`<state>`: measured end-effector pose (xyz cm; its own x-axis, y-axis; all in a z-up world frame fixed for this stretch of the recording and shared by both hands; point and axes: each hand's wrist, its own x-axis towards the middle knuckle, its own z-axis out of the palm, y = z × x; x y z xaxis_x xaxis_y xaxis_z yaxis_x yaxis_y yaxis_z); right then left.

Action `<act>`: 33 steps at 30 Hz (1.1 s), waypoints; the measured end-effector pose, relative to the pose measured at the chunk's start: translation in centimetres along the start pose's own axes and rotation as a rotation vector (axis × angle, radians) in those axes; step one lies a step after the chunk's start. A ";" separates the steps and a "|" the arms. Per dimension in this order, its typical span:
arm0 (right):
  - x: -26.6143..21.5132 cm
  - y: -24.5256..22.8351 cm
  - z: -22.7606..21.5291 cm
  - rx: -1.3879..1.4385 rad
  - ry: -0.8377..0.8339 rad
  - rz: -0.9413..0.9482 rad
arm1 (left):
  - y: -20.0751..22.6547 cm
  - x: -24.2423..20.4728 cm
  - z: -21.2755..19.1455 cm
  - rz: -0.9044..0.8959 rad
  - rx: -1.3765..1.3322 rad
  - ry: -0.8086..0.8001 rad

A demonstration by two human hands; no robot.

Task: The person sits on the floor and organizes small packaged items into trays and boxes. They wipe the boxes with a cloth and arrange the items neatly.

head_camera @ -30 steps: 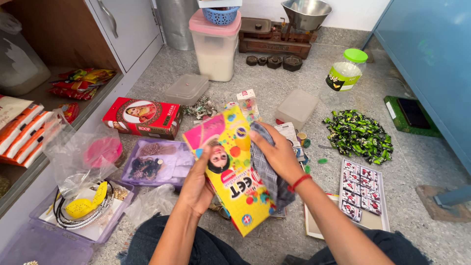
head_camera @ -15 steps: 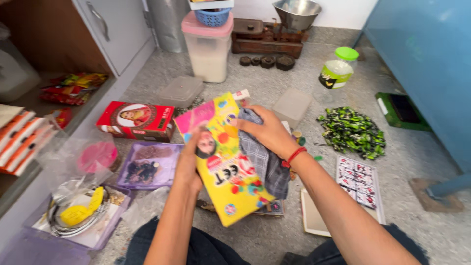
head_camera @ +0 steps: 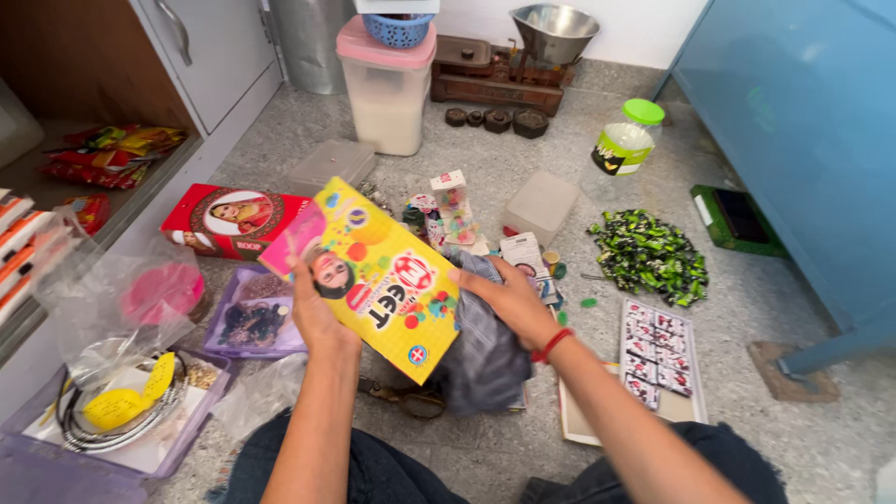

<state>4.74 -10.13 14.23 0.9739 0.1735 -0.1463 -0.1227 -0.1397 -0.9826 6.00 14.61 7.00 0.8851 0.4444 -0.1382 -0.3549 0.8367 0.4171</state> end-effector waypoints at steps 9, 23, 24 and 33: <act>-2.6 1.8 7.5 0.590 0.213 -0.030 | 0.6 -0.3 -1.4 0.041 -0.047 -0.056; -3.2 -6.4 -10.1 -0.111 -0.153 0.136 | 2.5 -3.1 1.7 -0.545 0.820 -0.393; -3.3 -6.7 -10.2 -0.179 -0.178 0.093 | 2.5 -3.6 2.0 -0.626 0.858 -0.483; -2.7 -5.9 -7.0 -0.342 -0.310 0.015 | 0.8 -9.3 3.9 -0.964 0.949 -0.752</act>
<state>4.15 -16.60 21.28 0.8630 0.4452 -0.2388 -0.0156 -0.4490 -0.8934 -1.29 9.91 12.16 0.7036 -0.6272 -0.3342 0.4771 0.0683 0.8762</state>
